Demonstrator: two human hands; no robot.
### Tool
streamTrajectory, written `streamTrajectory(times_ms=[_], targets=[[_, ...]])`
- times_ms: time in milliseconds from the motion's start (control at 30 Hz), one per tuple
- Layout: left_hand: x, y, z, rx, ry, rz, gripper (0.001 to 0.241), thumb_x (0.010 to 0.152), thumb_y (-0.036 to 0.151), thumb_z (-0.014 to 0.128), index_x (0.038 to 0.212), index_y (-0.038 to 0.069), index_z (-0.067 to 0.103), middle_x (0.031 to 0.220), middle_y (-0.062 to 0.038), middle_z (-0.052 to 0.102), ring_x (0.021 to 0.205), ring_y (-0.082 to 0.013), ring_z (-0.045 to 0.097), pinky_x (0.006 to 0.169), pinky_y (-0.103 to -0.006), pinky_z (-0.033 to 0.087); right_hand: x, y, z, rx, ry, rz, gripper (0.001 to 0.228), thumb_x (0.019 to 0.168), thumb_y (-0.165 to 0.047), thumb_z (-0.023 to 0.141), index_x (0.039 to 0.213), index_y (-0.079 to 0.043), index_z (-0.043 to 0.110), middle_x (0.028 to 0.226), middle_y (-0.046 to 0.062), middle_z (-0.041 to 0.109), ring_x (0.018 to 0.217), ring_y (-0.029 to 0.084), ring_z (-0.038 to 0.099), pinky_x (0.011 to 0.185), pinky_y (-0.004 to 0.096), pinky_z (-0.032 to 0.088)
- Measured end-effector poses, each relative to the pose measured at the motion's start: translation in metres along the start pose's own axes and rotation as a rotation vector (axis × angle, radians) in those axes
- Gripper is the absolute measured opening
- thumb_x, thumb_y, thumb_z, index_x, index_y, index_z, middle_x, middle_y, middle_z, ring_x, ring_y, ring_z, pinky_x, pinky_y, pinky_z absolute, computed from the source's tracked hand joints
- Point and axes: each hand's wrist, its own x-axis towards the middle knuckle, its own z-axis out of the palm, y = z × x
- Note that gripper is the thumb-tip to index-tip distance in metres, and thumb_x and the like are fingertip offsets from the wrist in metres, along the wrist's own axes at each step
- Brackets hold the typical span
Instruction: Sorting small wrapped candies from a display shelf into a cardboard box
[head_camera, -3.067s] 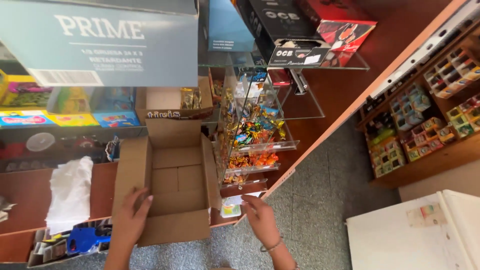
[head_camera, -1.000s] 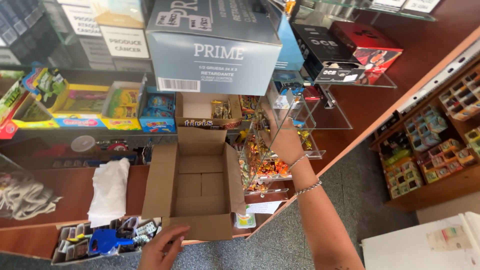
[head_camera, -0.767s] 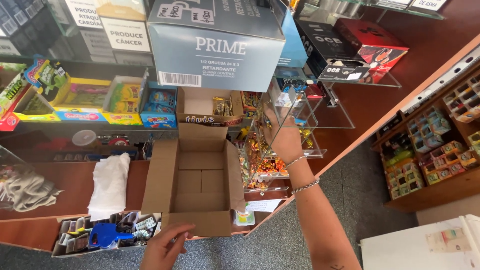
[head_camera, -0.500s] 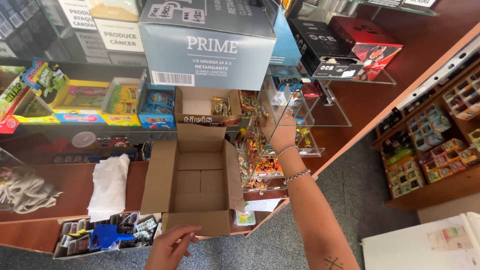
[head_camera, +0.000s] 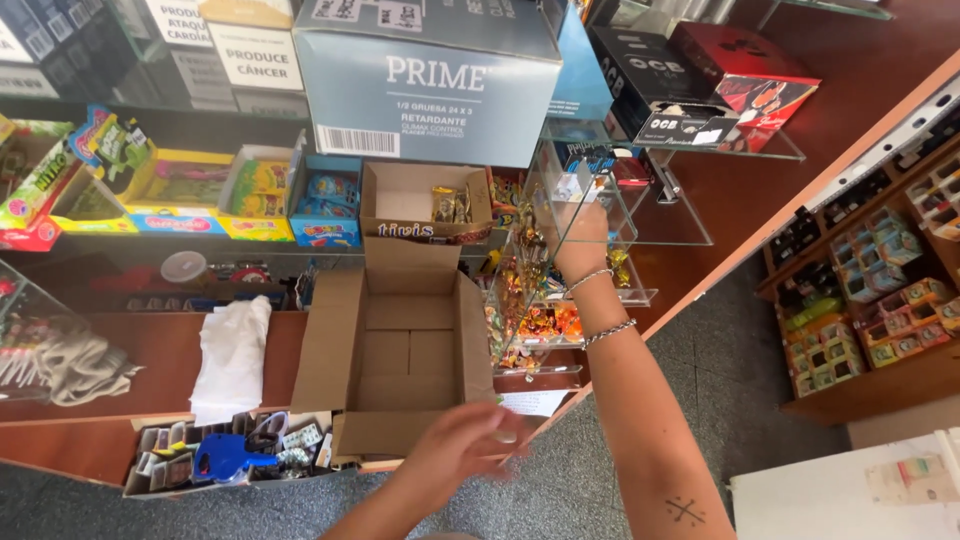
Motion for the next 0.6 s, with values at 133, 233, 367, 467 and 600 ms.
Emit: streamTrajectory(times_ms=[133, 233, 367, 467, 600], targets=[[0.07, 0.011, 0.041, -0.282, -0.279, 0.175, 0.048, 0.099, 0.024, 0.053, 0.134, -0.005, 0.066, 0.118, -0.021, 0.072, 0.105, -0.0287, 0.07, 0.093, -0.0441, 0.057, -0.004, -0.014, -0.021, 0.209, 0.063, 0.106, 0.036, 0.103, -0.033, 0.056, 0.091, -0.001, 0.064, 0.072, 0.018, 0.062, 0.052, 0.033, 0.059, 0.042, 0.042, 0.048], [0.149, -0.003, 0.051, -0.473, -0.225, 0.19, 0.04, 0.099, 0.022, 0.054, 0.129, -0.002, 0.064, 0.118, -0.017, 0.068, 0.108, -0.0307, 0.067, 0.097, -0.0463, 0.057, -0.025, -0.018, -0.019, 0.271, 0.082, 0.274, 0.033, 0.091, -0.011, 0.073, 0.109, 0.013, 0.058, 0.087, 0.03, 0.064, 0.071, 0.044, 0.064, 0.059, 0.053, 0.054], [0.231, -0.017, 0.049, -0.585, -0.206, 0.23, 0.028, 0.098, 0.028, 0.056, 0.116, 0.01, 0.068, 0.108, -0.005, 0.068, 0.104, -0.0244, 0.067, 0.096, -0.0419, 0.057, -0.029, -0.043, -0.058, 0.491, 0.302, 0.264, 0.037, 0.078, 0.007, 0.079, 0.114, 0.004, 0.073, 0.121, 0.028, 0.062, 0.107, 0.054, 0.066, 0.089, 0.06, 0.059], [0.269, -0.029, 0.055, -0.748, -0.173, 0.156, 0.035, 0.098, 0.041, 0.05, 0.101, 0.011, 0.069, 0.09, -0.006, 0.067, 0.089, -0.026, 0.064, 0.083, -0.043, 0.054, -0.042, -0.049, -0.066, 0.655, 0.339, 0.342, 0.035, 0.084, 0.01, 0.074, 0.116, -0.004, 0.073, 0.115, 0.017, 0.06, 0.109, 0.047, 0.065, 0.093, 0.057, 0.055], [0.306, -0.045, 0.053, -0.848, -0.138, 0.111, 0.04, 0.09, 0.047, 0.056, 0.103, 0.014, 0.076, 0.095, -0.012, 0.074, 0.088, -0.0346, 0.066, 0.08, -0.0507, 0.053, -0.061, -0.06, -0.083, 0.651, 0.415, 0.312, 0.036, 0.078, 0.016, 0.065, 0.11, -0.001, 0.064, 0.111, 0.02, 0.057, 0.11, 0.05, 0.063, 0.093, 0.057, 0.053]])
